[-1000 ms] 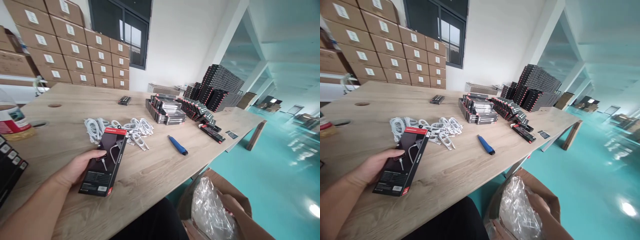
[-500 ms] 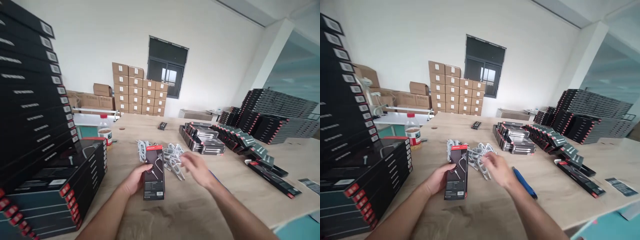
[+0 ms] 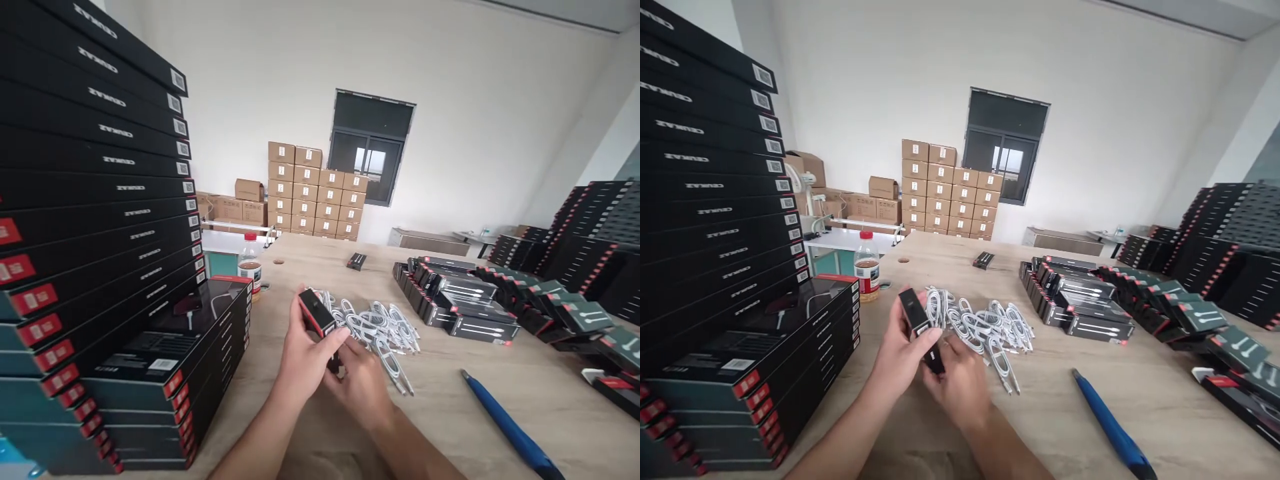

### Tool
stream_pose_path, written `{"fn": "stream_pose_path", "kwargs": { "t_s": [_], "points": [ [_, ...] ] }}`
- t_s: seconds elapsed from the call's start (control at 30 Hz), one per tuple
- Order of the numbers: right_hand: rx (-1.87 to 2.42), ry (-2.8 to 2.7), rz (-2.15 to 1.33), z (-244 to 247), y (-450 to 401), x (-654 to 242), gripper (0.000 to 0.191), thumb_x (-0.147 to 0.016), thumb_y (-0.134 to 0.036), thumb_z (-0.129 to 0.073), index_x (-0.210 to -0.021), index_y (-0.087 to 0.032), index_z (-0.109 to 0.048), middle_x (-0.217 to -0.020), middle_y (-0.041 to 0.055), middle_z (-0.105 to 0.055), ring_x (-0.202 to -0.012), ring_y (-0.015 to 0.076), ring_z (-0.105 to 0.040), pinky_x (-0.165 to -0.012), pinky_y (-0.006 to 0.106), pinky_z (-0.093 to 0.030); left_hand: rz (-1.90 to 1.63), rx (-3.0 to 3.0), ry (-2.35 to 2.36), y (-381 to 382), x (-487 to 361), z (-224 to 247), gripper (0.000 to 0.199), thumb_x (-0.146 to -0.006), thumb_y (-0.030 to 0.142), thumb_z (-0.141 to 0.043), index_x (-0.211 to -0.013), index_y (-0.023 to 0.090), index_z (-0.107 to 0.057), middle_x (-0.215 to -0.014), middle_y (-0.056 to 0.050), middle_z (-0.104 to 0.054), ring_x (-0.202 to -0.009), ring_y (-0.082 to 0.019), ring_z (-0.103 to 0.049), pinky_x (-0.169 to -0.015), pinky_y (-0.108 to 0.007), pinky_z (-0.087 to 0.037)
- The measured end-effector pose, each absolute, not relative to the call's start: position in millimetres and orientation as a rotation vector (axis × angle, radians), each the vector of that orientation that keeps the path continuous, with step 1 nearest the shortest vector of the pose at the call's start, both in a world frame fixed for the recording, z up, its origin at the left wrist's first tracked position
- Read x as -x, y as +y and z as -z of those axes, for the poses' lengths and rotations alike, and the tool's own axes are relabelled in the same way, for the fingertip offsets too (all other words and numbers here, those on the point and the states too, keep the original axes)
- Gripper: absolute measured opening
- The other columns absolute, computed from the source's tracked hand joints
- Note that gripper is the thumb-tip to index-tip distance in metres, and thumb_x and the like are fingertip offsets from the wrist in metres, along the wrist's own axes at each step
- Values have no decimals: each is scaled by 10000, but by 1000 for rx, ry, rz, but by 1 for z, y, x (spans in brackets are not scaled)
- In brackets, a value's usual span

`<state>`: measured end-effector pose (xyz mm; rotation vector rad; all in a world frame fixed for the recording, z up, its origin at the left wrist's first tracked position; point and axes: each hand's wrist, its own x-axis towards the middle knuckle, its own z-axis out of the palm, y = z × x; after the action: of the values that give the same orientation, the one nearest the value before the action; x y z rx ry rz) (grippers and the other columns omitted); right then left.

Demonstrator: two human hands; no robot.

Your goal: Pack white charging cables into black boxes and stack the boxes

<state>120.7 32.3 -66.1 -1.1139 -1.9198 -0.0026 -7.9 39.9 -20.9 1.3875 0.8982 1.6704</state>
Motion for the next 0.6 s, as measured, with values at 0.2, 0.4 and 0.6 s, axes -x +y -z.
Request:
{"fn": "stream_pose_path", "kwargs": {
  "t_s": [0.2,0.4,0.6],
  "points": [
    [947,-1783,-558,62,30,-133,375,-809,-218,-616,-1180,-229,-666,-1078,77,-697,-900,219,-668,-763,327,-557,-1725,-1856,1205,34,19,14,721,-685,372,-834,-1300,253,-478,-1316,-92,-606,-1227,-296,-584,-1062,-462,-439],
    [764,-1446,-1093,51,33,-163,378,-858,-390,-657,-1202,-234,-680,-1059,67,-739,-1012,255,-672,-929,418,-523,-1372,-2528,1327,40,19,22,620,-693,195,-734,-1261,274,-499,-1253,-71,-631,-1204,-309,-564,-1200,-568,-133],
    [783,-1695,-1045,39,28,-160,230,-875,-292,-629,-1074,-227,-726,-937,14,-704,-922,215,-641,-840,329,-509,-1135,-2669,1347,39,12,30,685,-662,88,-602,-1310,271,-476,-1334,-81,-601,-1273,-309,-526,-1200,-570,-43]
  ]
}}
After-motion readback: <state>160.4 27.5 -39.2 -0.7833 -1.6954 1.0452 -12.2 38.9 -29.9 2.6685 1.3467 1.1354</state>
